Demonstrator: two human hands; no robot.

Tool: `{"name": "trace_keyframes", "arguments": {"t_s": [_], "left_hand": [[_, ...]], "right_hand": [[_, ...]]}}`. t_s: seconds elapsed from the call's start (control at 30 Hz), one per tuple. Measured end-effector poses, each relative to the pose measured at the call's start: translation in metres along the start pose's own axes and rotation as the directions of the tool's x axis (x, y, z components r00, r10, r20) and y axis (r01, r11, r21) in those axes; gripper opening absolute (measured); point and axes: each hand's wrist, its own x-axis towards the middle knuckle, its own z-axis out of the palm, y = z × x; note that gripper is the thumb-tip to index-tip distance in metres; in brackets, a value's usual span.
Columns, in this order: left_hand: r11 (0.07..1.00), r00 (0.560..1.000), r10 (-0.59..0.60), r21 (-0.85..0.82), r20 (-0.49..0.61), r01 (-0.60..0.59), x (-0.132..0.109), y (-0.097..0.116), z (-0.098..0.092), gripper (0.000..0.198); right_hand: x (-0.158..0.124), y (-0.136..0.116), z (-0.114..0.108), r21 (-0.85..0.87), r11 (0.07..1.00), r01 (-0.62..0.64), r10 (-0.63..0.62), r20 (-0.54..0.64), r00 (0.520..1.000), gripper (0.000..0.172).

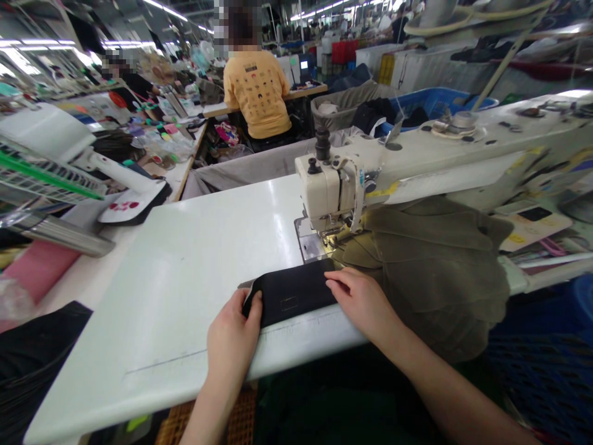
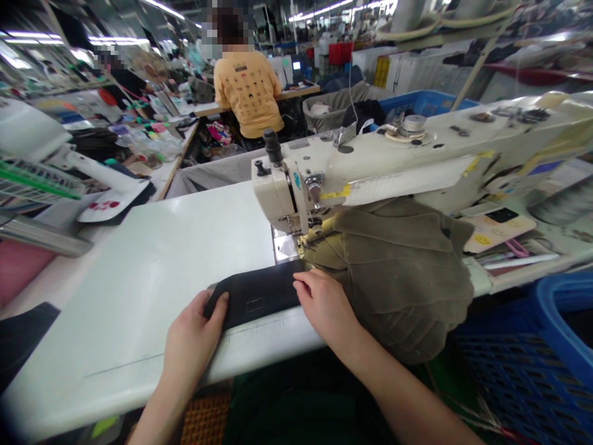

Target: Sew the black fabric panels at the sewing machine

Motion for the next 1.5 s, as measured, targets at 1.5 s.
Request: {"name": "trace_keyframes", "arguments": {"t_s": [1.5], "left_hand": [[0.989, 0.980, 0.078, -0.112, -0.183, -0.100, -0.002, -0.012, 0.013, 0.024]], "right_hand": [[-0.007, 0.006, 0.000, -0.216, 0.972, 0.091, -0.101, -0.036, 0.994, 0.034]]}}
